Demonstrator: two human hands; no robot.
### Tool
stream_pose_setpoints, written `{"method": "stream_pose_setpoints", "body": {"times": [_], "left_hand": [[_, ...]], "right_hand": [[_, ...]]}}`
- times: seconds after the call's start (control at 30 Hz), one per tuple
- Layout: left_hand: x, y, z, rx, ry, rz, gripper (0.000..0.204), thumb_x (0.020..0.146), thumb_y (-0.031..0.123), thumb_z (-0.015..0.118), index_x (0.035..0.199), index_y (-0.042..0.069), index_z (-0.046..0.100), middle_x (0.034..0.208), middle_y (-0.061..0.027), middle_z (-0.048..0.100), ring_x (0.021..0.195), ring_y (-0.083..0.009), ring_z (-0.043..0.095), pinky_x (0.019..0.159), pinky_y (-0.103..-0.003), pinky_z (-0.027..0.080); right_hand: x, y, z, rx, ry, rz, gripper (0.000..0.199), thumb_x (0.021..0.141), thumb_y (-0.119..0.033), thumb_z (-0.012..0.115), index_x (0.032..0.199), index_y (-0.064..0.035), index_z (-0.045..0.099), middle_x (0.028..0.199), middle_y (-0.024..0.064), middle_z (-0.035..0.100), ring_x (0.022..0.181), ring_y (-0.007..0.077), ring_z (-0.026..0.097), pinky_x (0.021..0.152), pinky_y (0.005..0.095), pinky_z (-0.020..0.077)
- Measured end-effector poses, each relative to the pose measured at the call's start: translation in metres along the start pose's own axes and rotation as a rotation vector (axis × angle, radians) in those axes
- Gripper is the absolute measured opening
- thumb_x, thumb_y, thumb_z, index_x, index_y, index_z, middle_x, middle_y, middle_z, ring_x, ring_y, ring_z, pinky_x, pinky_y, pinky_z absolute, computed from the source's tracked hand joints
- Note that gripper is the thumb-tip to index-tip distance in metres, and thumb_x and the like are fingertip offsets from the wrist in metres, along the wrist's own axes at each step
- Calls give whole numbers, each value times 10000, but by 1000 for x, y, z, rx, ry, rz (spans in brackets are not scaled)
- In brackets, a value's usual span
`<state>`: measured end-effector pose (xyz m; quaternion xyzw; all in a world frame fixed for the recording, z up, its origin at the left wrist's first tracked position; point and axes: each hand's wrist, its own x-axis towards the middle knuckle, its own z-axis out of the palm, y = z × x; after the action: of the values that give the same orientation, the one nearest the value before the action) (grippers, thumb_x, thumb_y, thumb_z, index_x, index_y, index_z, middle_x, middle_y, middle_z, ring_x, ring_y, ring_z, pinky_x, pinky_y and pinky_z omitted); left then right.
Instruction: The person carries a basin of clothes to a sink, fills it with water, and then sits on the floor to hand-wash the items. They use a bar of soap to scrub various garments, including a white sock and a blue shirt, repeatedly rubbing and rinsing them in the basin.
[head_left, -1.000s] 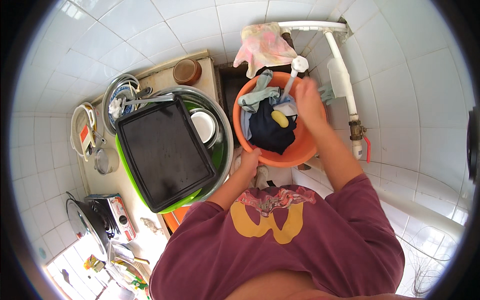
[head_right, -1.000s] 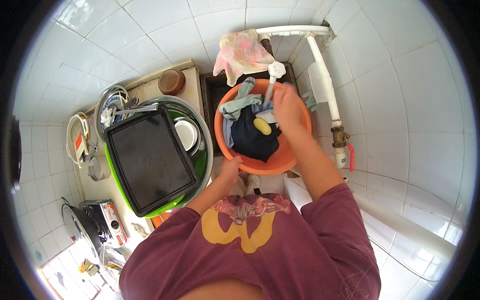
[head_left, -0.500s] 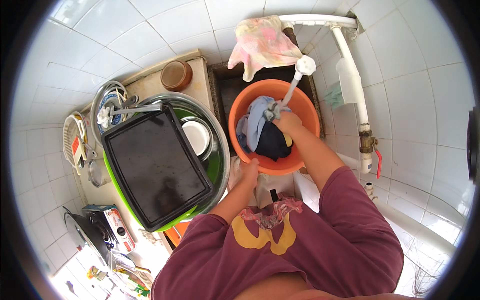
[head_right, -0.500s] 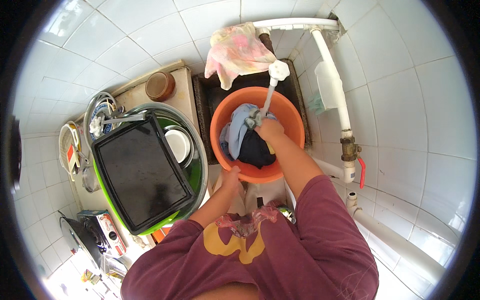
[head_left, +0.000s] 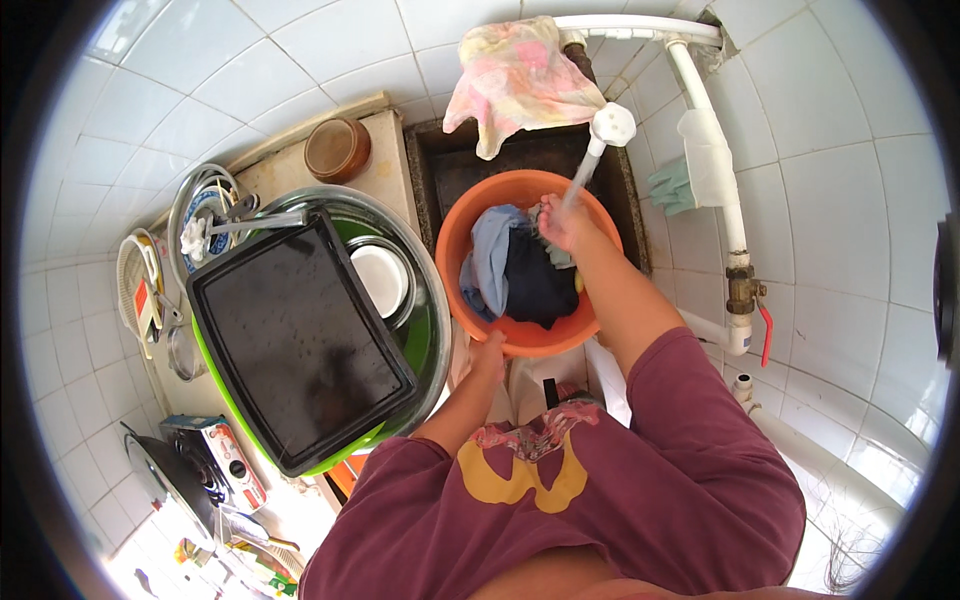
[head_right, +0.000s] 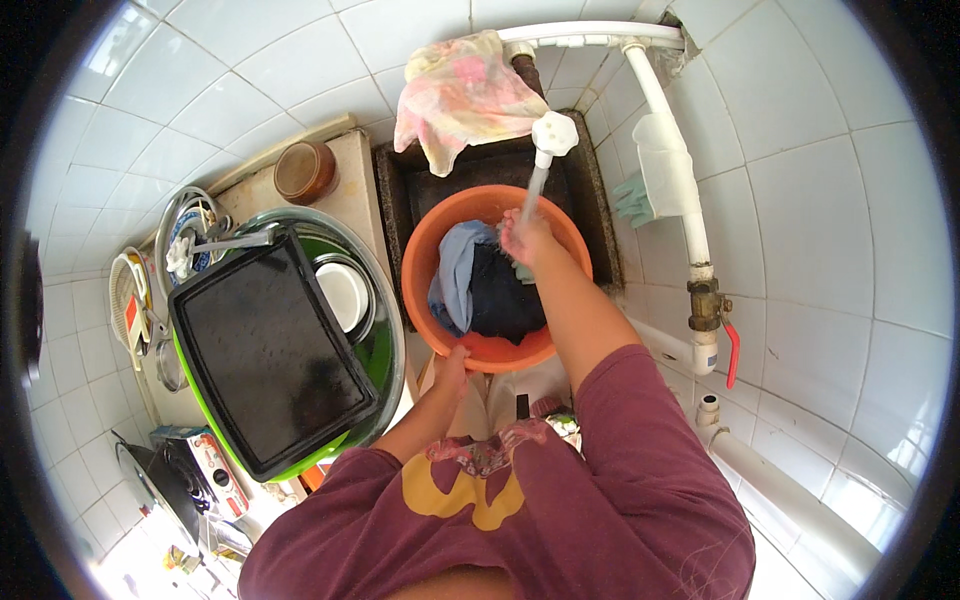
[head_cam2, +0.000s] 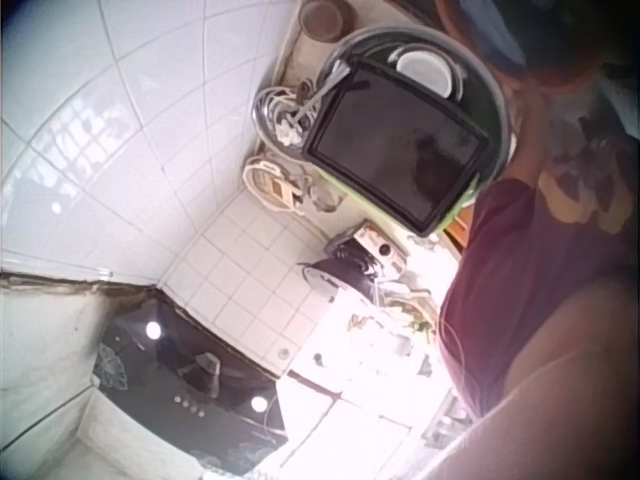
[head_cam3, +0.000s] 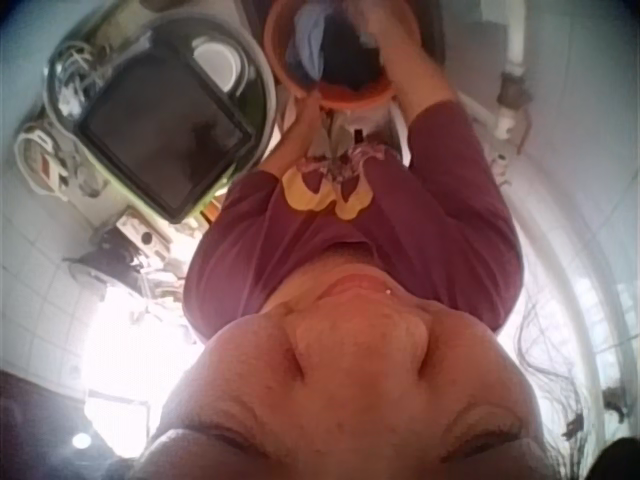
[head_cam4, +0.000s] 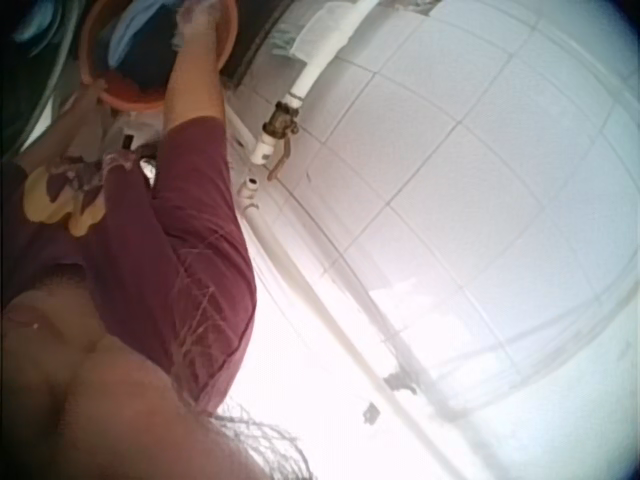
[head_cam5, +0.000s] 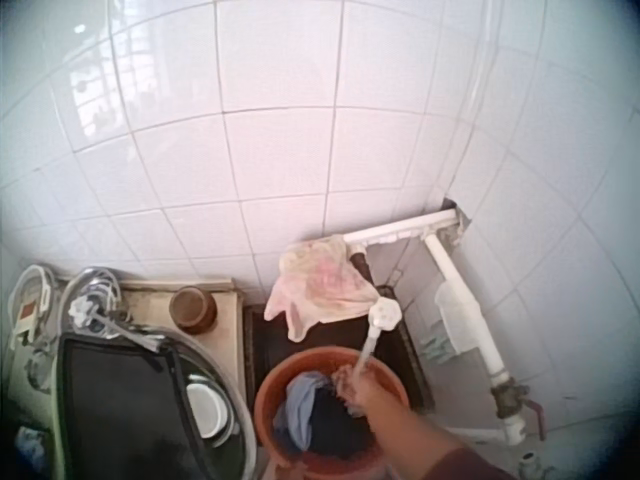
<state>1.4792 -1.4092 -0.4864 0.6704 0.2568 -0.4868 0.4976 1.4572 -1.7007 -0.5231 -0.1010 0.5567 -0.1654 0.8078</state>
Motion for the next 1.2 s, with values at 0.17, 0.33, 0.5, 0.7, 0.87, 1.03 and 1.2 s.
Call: {"method": "stream_pose_setpoints", "body": {"times": [0.17, 0.33, 0.5, 0.7, 0.87, 1.03, 1.2], "left_hand": [[11, -17, -9, 23, -17, -20, 499, 763, 91, 614, 1237, 76, 459, 1066, -84, 578, 878, -214, 607, 635, -347, 525], [3, -10, -4, -82, -19, -62, 412, 776, 76, 624, 1160, 84, 477, 1024, -71, 591, 903, -205, 605, 683, -357, 520], [5, -11, -2, -45, -57, -85, 433, 783, 68, 617, 1184, 97, 455, 1025, -70, 590, 927, -211, 603, 713, -376, 522], [-1, -9, -4, -82, -34, -67, 448, 783, 59, 606, 1198, 102, 442, 1015, -63, 576, 902, -208, 599, 698, -369, 517], [1, -9, 2, 31, 37, -68, 416, 780, 45, 593, 1171, 91, 460, 980, -54, 552, 837, -187, 577, 636, -342, 492], [-4, -4, 1, 16, 60, -77, 358, 780, 35, 584, 1124, 62, 490, 971, -53, 551, 820, -181, 573, 592, -313, 475], [7, -17, -5, 56, 22, 4, 373, 782, 39, 586, 1143, 52, 491, 963, -47, 563, 807, -180, 580, 589, -297, 470]], "right_hand": [[34, 3, -7, 385, -153, 244, 179, 945, -239, 498, 823, -119, 551, 619, -51, 428, 519, 97, 435, 470, 221, 381], [46, 16, -1, 506, -21, 204, 147, 943, -209, 493, 904, -105, 589, 656, -22, 481, 572, 114, 469, 511, 221, 402], [45, 27, -24, -670, 173, -324, 317, 893, -323, 577, 1081, -68, 601, 929, 59, 621, 834, 223, 594, 737, 357, 483], [-38, 44, -23, -1818, 105, -443, 612, 749, -493, 685, 1253, -180, 536, 1376, 185, 427, 1222, 397, 443, 954, 516, 396], [-52, 81, -48, -1839, 109, -629, 507, 697, -385, 744, 1116, -131, 615, 1207, 204, 509, 1095, 381, 521, 919, 450, 443], [-65, 75, -41, -1810, -182, -600, 426, 727, -332, 691, 1095, -130, 616, 1150, 180, 535, 1029, 358, 548, 840, 473, 467], [-6, 59, -56, -1823, 274, -617, 600, 741, -389, 659, 1287, -189, 510, 1252, 154, 506, 1165, 407, 437, 942, 609, 344]]}}
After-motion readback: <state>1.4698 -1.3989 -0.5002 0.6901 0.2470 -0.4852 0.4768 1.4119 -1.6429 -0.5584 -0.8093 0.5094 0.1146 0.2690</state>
